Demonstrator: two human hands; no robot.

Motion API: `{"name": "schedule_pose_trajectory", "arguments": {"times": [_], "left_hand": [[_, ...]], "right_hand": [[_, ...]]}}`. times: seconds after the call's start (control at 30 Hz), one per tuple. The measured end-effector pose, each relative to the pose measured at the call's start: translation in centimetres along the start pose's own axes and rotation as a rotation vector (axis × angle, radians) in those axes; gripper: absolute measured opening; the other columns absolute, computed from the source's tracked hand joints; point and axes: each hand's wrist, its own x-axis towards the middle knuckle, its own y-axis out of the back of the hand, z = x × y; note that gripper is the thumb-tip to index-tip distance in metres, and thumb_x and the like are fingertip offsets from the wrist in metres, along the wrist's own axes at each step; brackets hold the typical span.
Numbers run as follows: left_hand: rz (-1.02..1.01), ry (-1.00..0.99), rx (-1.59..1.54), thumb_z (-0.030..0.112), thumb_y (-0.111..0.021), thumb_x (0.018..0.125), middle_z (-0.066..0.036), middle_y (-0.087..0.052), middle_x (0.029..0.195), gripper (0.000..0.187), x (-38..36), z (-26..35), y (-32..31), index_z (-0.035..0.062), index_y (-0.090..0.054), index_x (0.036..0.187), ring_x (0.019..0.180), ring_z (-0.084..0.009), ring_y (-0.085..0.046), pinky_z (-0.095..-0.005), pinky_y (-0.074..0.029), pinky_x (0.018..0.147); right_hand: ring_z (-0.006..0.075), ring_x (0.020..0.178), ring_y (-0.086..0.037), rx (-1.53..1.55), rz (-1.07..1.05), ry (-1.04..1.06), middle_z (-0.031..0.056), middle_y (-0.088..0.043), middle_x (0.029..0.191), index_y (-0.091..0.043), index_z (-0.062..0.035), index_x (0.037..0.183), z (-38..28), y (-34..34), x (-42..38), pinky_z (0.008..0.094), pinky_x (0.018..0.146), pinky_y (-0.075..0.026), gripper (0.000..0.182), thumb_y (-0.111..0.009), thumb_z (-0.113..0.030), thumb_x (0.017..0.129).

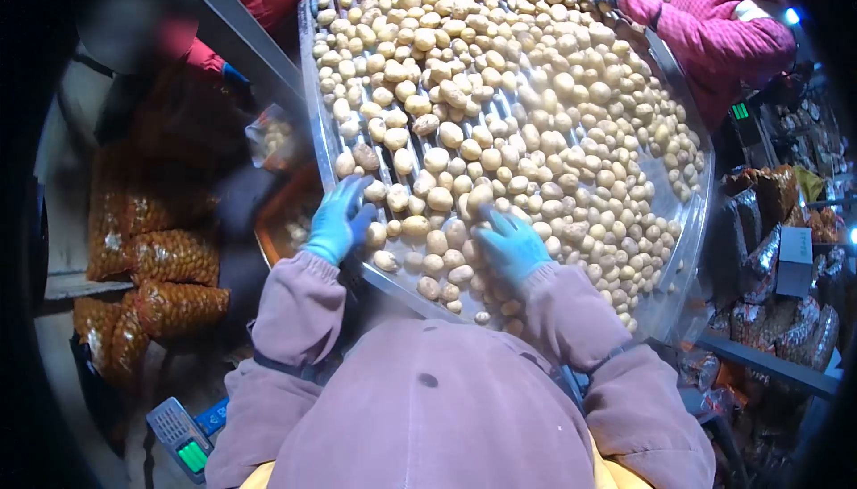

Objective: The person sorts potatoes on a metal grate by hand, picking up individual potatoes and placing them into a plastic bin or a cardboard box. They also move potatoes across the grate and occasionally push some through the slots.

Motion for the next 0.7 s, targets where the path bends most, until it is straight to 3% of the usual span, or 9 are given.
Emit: {"name": "schedule_pose_trajectory", "arguments": {"times": [0.03, 0.13, 0.27, 0.33, 0.43, 0.47, 0.57, 0.63, 0.7], "left_hand": [[-0.047, -0.033, 0.047, 0.019, -0.066, 0.085, -0.018, -0.054, 0.137, 0.047, 0.9, 0.3, -0.7, 0.0103, -0.059, 0.131, 0.123, -0.0395, -0.05, -0.0469, -0.04, 0.108], [-0.18, -0.134, 0.231, 0.022, -0.067, 0.083, -0.01, -0.053, 0.139, 0.049, 1.9, 0.4, -3.5, 0.0192, -0.059, 0.131, 0.131, -0.0372, -0.043, -0.0469, -0.042, 0.105], [-0.337, -0.128, 0.186, 0.024, -0.07, 0.08, -0.006, -0.056, 0.123, 0.047, 3.2, 0.2, -4.7, 0.0225, -0.061, 0.126, 0.123, -0.0359, -0.045, -0.0538, -0.041, 0.101], [-0.355, -0.111, 0.216, 0.026, -0.073, 0.079, -0.005, -0.056, 0.121, 0.048, 3.7, 0.4, -4.7, 0.0233, -0.061, 0.125, 0.118, -0.0346, -0.047, -0.053, -0.042, 0.097], [-0.387, -0.06, 0.318, 0.025, -0.076, 0.077, -0.006, -0.056, 0.119, 0.047, 4.1, 2.0, -3.8, 0.0223, -0.062, 0.121, 0.116, -0.0317, -0.049, -0.0448, -0.045, 0.094], [-0.357, -0.022, 0.243, 0.023, -0.076, 0.076, -0.006, -0.056, 0.119, 0.047, 4.0, 1.6, -3.8, 0.022, -0.062, 0.121, 0.115, -0.0314, -0.049, -0.0443, -0.045, 0.094], [-0.287, 0.106, 0.01, 0.019, -0.08, 0.074, -0.01, -0.058, 0.117, 0.047, 3.5, 0.7, -4.1, 0.0163, -0.061, 0.118, 0.112, -0.0302, -0.054, -0.0424, -0.045, 0.096], [-0.182, 0.34, -0.393, 0.016, -0.081, 0.076, -0.008, -0.061, 0.11, 0.046, 3.2, -1.0, -6.1, 0.0103, -0.06, 0.117, 0.099, -0.0232, -0.059, -0.0378, -0.051, 0.086], [-0.085, 0.396, -0.524, 0.014, -0.082, 0.079, -0.007, -0.064, 0.103, 0.043, 3.7, -0.6, -5.7, 0.0045, -0.059, 0.114, 0.086, -0.014, -0.061, -0.03, -0.055, 0.073]], "right_hand": [[0.0398, 0.131, -0.047, 0.066, -0.058, -0.017, 0.0186, -0.045, 0.148, -0.059, -0.0149, 0.132, 0.6, -0.1, -1.1, 0.0471, 0.109, -0.041, 0.068, -0.07, -0.005, 0.065], [0.0359, 0.106, -0.06, 0.071, 0.05, 0.024, 0.0135, -0.061, 0.121, -0.065, -0.012, 0.111, -0.4, 2.8, -2.1, 0.0442, 0.086, -0.051, 0.037, -0.071, -0.014, 0.075], [0.0363, 0.094, -0.063, 0.0, 0.322, 0.083, 0.0122, -0.065, 0.109, -0.064, -0.0117, 0.113, 0.2, 3.9, 1.1, 0.0439, 0.077, -0.052, 0.042, -0.072, -0.012, 0.072], [0.0344, 0.089, -0.064, 0.036, 0.192, 0.126, 0.0107, -0.065, 0.104, -0.063, -0.0129, 0.115, -1.6, 4.6, 4.6, 0.0427, 0.073, -0.053, 0.046, -0.069, -0.01, 0.07], [0.0303, 0.091, -0.065, -0.225, -0.036, 0.034, 0.0118, -0.061, 0.104, -0.057, -0.0187, 0.125, -3.1, 0.7, 9.7, 0.0447, 0.073, -0.052, 0.041, -0.058, -0.011, 0.084], [0.0293, 0.093, -0.064, -0.316, -0.13, -0.048, 0.0127, -0.058, 0.105, -0.054, -0.0228, 0.13, -3.7, -0.8, 11.1, 0.0474, 0.075, -0.05, 0.042, -0.05, -0.01, 0.091], [0.0303, 0.095, -0.064, -0.37, -0.193, -0.097, 0.0143, -0.056, 0.113, -0.051, -0.0251, 0.132, -5.1, -2.3, 13.5, 0.0462, 0.077, -0.05, 0.046, -0.053, -0.01, 0.089], [0.0303, 0.097, -0.064, -0.376, -0.183, -0.117, 0.0159, -0.055, 0.116, -0.051, -0.0249, 0.132, -5.0, -2.8, 13.2, 0.0467, 0.078, -0.052, 0.049, -0.059, -0.01, 0.086], [0.0305, 0.095, -0.064, -0.275, -0.181, -0.194, 0.0163, -0.056, 0.116, -0.053, -0.0237, 0.129, -4.6, -2.9, 12.3, 0.0461, 0.077, -0.053, 0.05, -0.064, -0.011, 0.082]]}}
